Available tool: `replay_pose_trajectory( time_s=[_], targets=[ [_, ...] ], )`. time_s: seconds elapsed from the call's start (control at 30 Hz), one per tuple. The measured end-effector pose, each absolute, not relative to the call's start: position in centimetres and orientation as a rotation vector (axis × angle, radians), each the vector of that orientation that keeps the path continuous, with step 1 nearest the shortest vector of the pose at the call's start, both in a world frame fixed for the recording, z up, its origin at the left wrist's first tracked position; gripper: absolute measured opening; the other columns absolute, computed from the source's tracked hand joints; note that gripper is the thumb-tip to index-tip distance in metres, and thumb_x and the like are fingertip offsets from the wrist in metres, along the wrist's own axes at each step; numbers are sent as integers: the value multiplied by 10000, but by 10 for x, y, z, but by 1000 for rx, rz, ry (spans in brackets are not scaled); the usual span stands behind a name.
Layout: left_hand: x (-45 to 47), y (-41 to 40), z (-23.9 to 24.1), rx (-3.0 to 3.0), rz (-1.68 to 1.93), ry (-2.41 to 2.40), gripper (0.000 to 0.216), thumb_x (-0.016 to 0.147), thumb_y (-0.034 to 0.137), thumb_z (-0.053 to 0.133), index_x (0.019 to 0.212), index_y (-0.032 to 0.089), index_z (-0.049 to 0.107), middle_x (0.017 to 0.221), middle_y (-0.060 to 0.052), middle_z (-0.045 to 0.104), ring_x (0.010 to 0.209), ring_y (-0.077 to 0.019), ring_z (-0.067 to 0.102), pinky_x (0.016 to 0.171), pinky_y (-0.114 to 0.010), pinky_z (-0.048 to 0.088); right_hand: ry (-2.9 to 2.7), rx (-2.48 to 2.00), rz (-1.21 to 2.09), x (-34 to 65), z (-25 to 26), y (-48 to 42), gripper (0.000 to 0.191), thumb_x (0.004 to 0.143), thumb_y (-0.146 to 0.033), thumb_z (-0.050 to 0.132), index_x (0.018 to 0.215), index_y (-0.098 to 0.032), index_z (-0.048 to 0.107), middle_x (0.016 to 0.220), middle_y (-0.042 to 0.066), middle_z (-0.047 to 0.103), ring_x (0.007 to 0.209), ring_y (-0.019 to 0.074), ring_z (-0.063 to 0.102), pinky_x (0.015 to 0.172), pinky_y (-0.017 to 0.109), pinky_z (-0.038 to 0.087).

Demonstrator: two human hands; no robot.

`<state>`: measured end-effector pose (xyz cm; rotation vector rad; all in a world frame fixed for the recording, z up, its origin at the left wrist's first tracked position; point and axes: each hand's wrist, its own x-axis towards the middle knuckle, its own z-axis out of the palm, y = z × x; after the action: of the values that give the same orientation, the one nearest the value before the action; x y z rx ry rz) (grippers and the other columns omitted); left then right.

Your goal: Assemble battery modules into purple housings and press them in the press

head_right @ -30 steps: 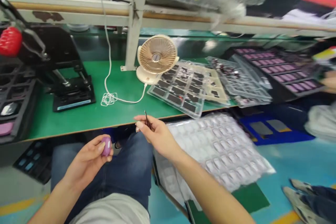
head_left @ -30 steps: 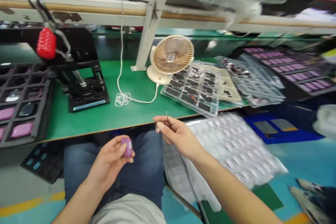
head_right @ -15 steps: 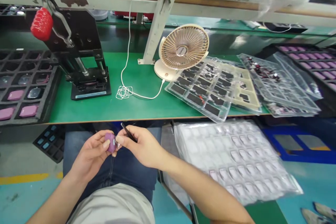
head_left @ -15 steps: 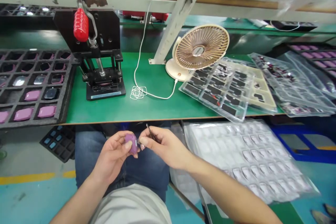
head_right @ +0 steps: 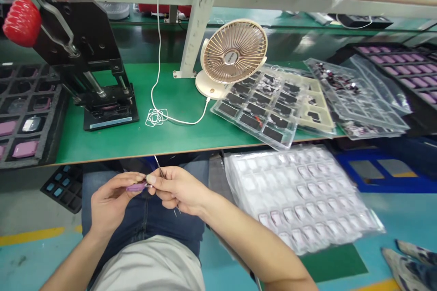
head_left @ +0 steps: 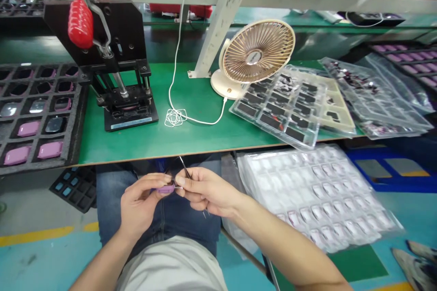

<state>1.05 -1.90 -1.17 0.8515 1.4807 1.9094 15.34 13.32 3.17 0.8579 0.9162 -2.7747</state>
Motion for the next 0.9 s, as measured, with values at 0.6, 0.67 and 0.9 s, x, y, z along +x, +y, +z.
replay_pose_trajectory(
  time_s=[0.6, 0.67, 0.9],
  targets=[
    [-5, -19, -38, 832, 1977, 1355, 235, 793, 91, 917, 900, 291, 855, 964, -38, 860, 1000, -278, 826, 918, -466, 679, 1407, 1002, -2741, 146, 31, 118, 483, 776, -579, 926, 843, -159, 697, 768, -6, 730, 405, 24, 392, 356, 201, 250],
    [-6, -19, -38, 841, 1982, 1325, 238, 798, 85, 914, 910, 287, 856, 962, -41, 859, 1008, -283, 826, 913, -464, 680, 1439, 1002, -2721, 146, 32, 118, 481, 771, -576, 929, 834, -159, 698, 771, -2, 737, 406, 29, 416, 360, 198, 269],
    [-9, -20, -46, 959, 1987, 1247, 289, 824, 27, 875, 980, 269, 849, 1017, -41, 860, 1046, -274, 820, 912, -449, 686, 1466, 1011, -2702, 145, 32, 118, 496, 766, -595, 922, 818, -161, 687, 763, -5, 733, 404, 29, 412, 361, 194, 265]
  ],
)
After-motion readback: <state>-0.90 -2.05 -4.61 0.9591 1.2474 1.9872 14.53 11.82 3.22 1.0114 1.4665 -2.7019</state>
